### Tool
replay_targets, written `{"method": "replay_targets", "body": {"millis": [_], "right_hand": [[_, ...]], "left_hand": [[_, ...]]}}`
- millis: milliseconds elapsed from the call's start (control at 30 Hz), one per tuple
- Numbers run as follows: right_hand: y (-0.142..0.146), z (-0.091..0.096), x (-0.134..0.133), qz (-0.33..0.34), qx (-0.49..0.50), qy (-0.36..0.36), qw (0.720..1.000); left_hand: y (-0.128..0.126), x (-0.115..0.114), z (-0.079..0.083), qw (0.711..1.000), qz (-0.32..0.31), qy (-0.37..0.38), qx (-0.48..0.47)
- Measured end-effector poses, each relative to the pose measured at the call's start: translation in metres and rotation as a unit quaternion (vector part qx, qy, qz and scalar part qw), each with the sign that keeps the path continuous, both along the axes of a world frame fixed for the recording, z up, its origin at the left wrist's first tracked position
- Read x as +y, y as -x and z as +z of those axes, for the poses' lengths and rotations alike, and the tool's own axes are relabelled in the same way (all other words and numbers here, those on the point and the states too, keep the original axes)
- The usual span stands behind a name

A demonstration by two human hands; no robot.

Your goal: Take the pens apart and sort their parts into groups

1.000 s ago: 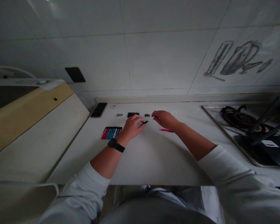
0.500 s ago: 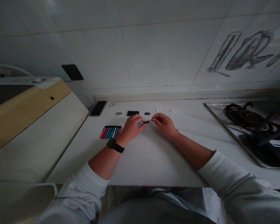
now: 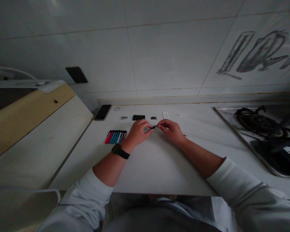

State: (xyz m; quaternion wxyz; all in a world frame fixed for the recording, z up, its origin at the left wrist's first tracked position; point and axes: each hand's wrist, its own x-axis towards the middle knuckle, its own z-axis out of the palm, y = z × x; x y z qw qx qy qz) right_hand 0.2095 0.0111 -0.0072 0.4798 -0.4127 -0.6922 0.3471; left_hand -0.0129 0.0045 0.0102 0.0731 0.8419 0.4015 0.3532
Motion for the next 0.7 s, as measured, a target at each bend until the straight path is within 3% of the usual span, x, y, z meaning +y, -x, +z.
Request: {"method": "replay_targets", "body": {"millis": [433,700], "right_hand": [[-0.0019,0.002,-0.0003,-0.018,-0.032,-0.002,0.999],[-0.0008,0.0095,-0.0086,0.009,-0.081,-0.088,0.993]], "left_hand": [[0.0013,0.0021,-0.0009,1.0,-0.012,-0.011,-0.003],[0.0006,0.0028,-0.0027,1.0,-0.015,-0.014,-0.012]]}}
